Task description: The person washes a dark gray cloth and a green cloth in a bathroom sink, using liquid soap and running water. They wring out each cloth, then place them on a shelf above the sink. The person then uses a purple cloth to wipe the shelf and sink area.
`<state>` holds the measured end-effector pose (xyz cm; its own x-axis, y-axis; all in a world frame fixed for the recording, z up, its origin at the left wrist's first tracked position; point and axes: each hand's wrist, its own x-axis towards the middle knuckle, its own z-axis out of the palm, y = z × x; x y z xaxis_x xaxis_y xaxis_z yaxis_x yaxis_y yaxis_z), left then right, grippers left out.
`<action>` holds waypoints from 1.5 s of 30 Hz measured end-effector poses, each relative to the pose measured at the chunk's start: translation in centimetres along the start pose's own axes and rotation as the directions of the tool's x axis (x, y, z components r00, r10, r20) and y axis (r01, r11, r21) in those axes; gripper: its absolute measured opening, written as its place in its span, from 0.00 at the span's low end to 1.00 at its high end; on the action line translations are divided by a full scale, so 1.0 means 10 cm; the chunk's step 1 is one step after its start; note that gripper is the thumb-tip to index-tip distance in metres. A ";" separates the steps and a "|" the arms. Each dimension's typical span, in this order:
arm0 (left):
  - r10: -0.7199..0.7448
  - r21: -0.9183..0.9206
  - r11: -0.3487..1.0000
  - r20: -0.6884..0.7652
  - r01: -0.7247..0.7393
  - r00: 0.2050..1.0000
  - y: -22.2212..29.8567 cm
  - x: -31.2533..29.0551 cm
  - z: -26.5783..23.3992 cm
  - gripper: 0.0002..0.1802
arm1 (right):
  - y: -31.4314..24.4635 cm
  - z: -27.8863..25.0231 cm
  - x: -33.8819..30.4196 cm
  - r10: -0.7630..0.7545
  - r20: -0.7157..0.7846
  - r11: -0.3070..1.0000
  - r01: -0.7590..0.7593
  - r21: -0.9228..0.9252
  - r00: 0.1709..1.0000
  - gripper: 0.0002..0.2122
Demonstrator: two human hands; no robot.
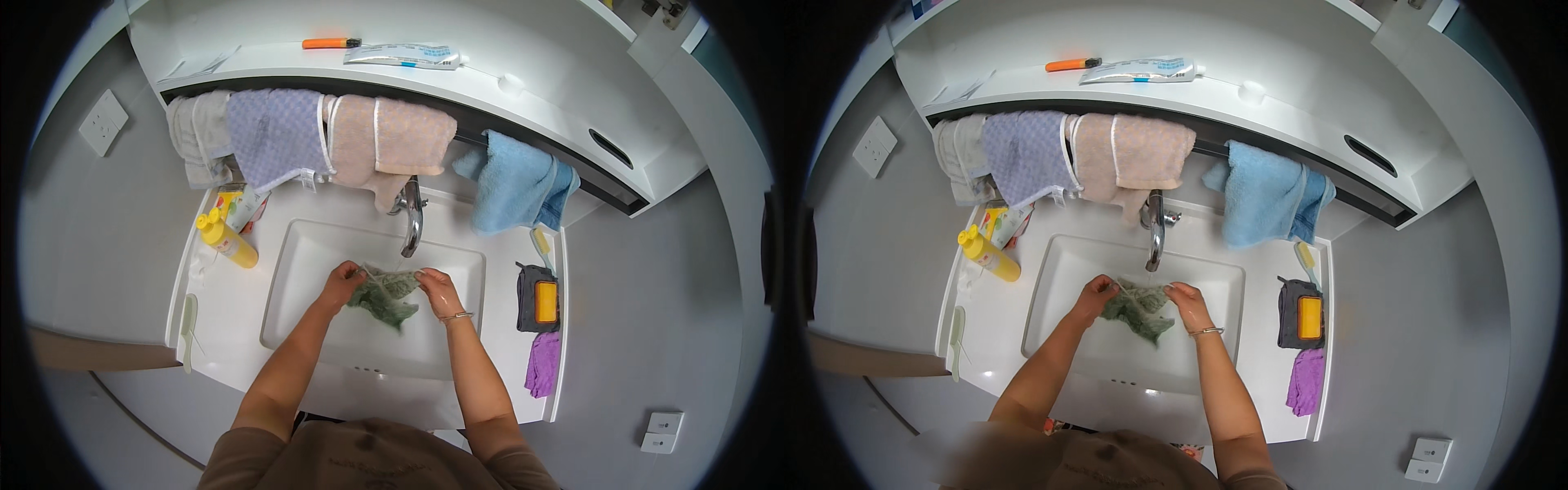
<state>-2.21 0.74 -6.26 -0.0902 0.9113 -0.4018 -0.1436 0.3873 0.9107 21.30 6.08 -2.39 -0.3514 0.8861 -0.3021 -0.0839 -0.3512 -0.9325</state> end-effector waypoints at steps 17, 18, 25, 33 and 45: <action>-0.077 -0.621 0.728 0.348 0.291 0.934 0.45 -0.24 0.19 0.26 | -0.15 -0.06 -0.02 0.302 0.179 0.697 -0.345 0.628 0.936 0.17; -0.120 -0.501 0.811 0.363 0.301 0.924 0.35 -0.18 0.15 0.29 | 0.02 0.03 -0.04 0.254 0.155 0.889 -0.294 0.351 0.955 0.19; -0.070 0.529 0.848 0.082 0.016 0.994 0.22 -0.17 -0.36 0.16 | 0.42 -0.48 0.12 -0.042 -0.145 0.993 0.025 -0.114 0.989 0.08; 0.600 0.750 0.447 0.153 -0.488 0.785 0.32 -0.57 -0.18 0.14 | 0.12 -0.68 -0.07 -0.281 -0.024 0.799 0.220 -0.559 0.959 0.16; 0.279 0.987 0.156 0.004 -0.049 0.960 -0.75 -0.24 -0.23 0.20 | 0.93 -0.41 -0.08 0.094 -0.137 0.153 -0.150 -0.977 0.986 0.26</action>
<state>-3.17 -4.66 -12.36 -0.1228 0.9837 -0.1317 0.9542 0.1534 0.2567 24.61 3.29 -11.61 -0.2265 0.8824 -0.4123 0.9507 0.1083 -0.2905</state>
